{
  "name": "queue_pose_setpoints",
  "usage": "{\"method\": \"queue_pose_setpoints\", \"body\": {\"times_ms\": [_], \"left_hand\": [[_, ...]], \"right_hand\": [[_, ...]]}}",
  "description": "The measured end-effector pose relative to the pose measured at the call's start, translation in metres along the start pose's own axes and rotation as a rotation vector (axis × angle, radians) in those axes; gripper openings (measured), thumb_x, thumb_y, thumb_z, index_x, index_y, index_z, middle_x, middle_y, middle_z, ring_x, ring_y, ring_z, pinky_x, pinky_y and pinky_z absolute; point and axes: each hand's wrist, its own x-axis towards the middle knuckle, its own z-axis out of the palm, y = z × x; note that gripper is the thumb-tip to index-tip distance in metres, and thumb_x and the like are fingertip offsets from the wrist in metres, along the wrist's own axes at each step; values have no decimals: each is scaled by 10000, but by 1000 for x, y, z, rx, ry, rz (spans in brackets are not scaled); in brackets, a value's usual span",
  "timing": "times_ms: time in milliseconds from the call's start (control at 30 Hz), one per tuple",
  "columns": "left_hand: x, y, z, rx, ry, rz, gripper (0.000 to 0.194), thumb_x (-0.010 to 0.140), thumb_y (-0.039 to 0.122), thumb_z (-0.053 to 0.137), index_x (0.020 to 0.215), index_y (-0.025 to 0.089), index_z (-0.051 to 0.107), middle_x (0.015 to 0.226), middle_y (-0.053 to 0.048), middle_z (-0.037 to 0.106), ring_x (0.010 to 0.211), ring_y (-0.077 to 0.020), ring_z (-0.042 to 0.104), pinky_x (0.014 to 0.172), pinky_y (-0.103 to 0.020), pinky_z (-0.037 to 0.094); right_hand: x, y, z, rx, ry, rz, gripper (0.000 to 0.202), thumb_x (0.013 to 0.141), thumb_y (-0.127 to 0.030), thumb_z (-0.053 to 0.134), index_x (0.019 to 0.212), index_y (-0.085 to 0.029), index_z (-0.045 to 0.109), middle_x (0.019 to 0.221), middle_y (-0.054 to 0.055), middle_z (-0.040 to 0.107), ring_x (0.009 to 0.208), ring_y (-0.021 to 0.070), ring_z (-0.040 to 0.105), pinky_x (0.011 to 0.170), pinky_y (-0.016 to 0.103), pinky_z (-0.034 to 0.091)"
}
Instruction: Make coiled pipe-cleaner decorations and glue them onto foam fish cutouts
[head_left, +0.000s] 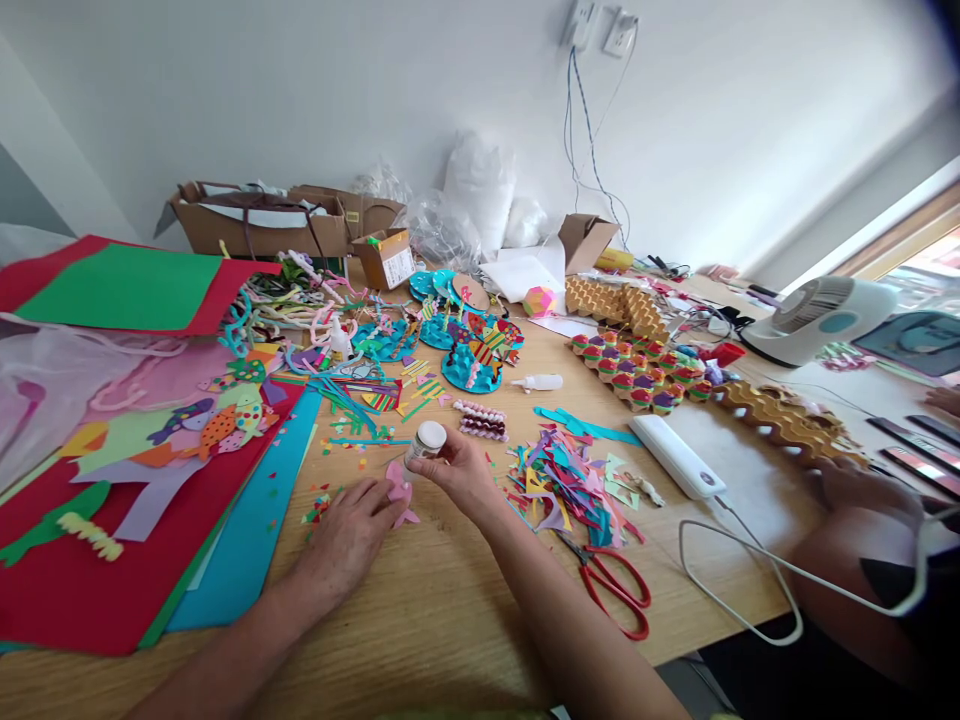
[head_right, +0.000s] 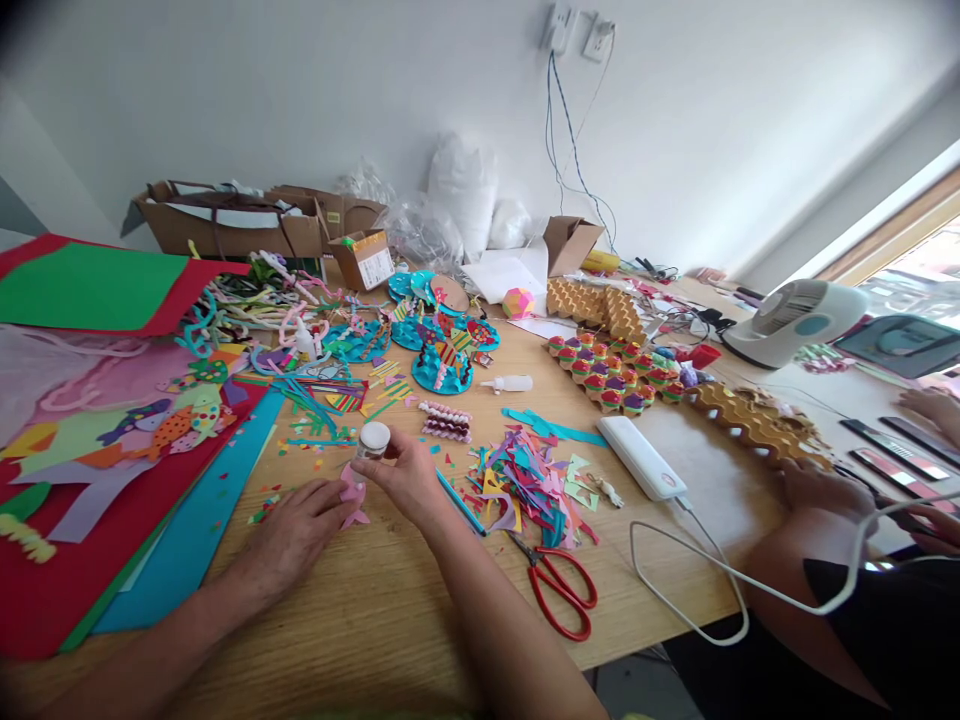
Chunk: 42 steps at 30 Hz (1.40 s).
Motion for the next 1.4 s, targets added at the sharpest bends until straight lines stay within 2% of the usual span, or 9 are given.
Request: {"method": "queue_pose_setpoints", "body": {"times_ms": [133, 333, 567, 733, 900, 1100, 1400], "left_hand": [[0, 2, -3, 11, 8, 16, 302, 856, 165, 474, 1115, 293, 562, 1115, -45, 581, 1046, -198, 490, 841, -354, 432], [1, 5, -7, 45, 0, 8, 287, 859, 151, 461, 1085, 279, 583, 1094, -48, 585, 1031, -203, 495, 851, -367, 437], [0, 3, -3, 36, 17, 4, 297, 865, 161, 454, 1117, 285, 551, 1099, -36, 584, 1045, -199, 488, 840, -353, 434], [0, 4, -3, 59, -20, -5, 287, 854, 149, 469, 1106, 259, 551, 1106, -48, 585, 1056, -209, 482, 846, -375, 430], [0, 4, -4, 43, -6, 0, 268, 850, 147, 468, 1073, 260, 566, 1098, -52, 582, 1041, -205, 490, 842, -369, 430], [0, 4, -4, -7, 36, -4, 239, 869, 200, 447, 1058, 270, 576, 1072, -52, 587, 1031, -194, 497, 840, -353, 429], [3, 10, -12, -21, -35, -46, 241, 894, 231, 389, 995, 253, 607, 1020, -46, 597, 968, -194, 524, 783, -326, 432]], "right_hand": [[-2, 5, -1, 172, 24, 77, 309, 584, -374, 719, 747, -188, 533, 682, -29, 553, 638, 127, 512, 638, 254, 437], [-1, 7, -2, 187, 45, 119, 355, 555, -411, 728, 746, -188, 529, 685, -25, 558, 633, 128, 513, 635, 261, 442], [1, 8, 0, 111, 45, 59, 286, 598, -352, 704, 761, -186, 538, 674, -28, 540, 615, 117, 484, 607, 242, 423], [-1, 10, 1, 13, -2, 34, 260, 622, -358, 690, 755, -179, 555, 692, -21, 565, 645, 124, 499, 612, 238, 419], [-1, 3, -1, -113, 12, 27, 224, 635, -318, 695, 765, -180, 575, 690, -24, 580, 659, 128, 505, 616, 236, 411], [-1, -4, 0, -126, -39, 8, 191, 646, -289, 685, 760, -174, 586, 685, -29, 571, 663, 126, 498, 612, 231, 391], [-2, -15, -2, -189, -73, -29, 163, 660, -253, 680, 770, -177, 588, 707, -31, 587, 676, 127, 509, 623, 230, 381]]}}
